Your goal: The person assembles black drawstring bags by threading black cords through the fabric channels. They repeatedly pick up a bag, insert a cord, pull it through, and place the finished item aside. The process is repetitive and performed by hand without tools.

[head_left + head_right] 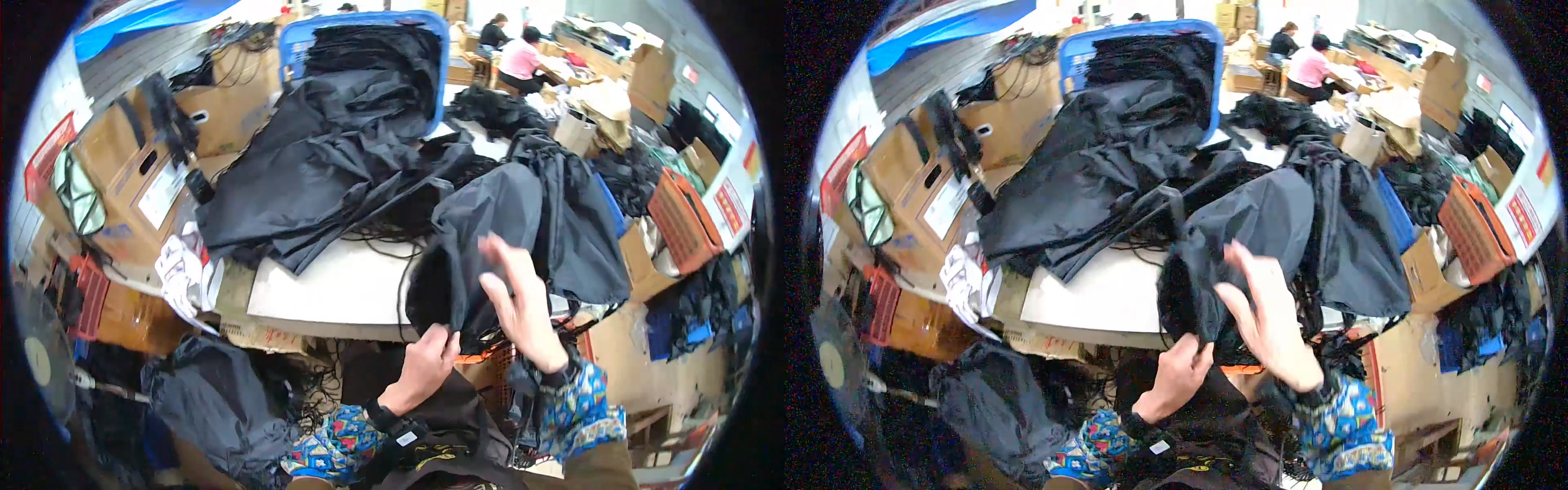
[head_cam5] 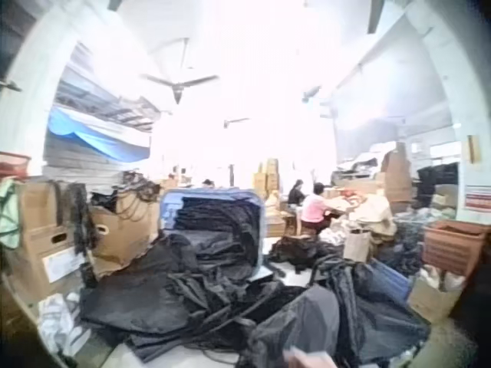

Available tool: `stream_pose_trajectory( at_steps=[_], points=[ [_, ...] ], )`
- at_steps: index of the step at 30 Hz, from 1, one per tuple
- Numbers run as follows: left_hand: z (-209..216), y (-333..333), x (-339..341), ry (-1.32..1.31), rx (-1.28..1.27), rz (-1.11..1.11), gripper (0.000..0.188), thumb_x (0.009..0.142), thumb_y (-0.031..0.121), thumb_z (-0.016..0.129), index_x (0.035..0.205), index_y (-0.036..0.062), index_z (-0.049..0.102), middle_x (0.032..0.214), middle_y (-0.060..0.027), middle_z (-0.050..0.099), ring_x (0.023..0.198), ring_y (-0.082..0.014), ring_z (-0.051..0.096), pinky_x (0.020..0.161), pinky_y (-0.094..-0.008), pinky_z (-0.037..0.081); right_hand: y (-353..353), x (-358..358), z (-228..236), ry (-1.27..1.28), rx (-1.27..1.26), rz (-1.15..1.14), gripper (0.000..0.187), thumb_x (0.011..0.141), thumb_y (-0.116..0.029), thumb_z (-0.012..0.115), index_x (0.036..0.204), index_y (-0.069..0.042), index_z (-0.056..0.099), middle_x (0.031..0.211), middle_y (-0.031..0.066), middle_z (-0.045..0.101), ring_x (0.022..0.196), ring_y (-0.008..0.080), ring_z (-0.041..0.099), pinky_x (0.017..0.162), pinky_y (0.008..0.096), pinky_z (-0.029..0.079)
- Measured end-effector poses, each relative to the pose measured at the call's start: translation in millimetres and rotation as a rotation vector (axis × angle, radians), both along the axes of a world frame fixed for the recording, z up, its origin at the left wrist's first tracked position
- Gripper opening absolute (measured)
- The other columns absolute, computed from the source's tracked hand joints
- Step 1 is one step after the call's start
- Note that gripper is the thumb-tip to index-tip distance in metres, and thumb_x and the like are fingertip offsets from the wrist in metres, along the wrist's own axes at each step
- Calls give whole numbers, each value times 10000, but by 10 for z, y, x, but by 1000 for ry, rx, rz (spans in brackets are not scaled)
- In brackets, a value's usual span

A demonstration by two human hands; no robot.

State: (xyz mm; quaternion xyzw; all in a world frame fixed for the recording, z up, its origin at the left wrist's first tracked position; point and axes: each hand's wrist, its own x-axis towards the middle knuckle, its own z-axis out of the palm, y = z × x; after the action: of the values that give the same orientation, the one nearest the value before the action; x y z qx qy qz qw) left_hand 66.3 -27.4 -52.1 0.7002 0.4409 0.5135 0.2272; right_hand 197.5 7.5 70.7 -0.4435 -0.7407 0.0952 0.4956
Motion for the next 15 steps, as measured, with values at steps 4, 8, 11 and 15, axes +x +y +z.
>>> stream_pose_trajectory(
  at_steps=[4,8,11,15],
  points=[
    [-69,9,82,170,138,44,118,854,132,587,845,26,534,753,-129,549,564,-320,567,438,-375,463,40,16,427,102,-334,259,200,936,-146,520,1069,-9,579,923,107,649,866,224,609,785,293,448],
    [-88,162,-198,158,-104,249,205,884,214,534,824,19,511,659,-245,569,545,-416,563,482,-485,455,44,169,702,257,-196,245,294,983,-200,449,916,59,572,861,118,659,847,185,617,809,305,469],
    [-341,430,-615,-21,-229,401,227,897,159,430,846,-42,522,740,-295,559,757,-500,537,633,-526,407,-132,817,1381,647,457,-71,244,964,-159,433,932,6,609,825,111,643,710,159,577,692,279,466],
    [-291,516,-811,-127,-368,374,250,906,166,461,924,-76,521,782,-286,554,748,-454,529,683,-473,418,-680,1730,1642,581,1007,-411,332,972,-191,379,1054,45,597,760,81,565,756,231,587,677,285,509]
  ],
)
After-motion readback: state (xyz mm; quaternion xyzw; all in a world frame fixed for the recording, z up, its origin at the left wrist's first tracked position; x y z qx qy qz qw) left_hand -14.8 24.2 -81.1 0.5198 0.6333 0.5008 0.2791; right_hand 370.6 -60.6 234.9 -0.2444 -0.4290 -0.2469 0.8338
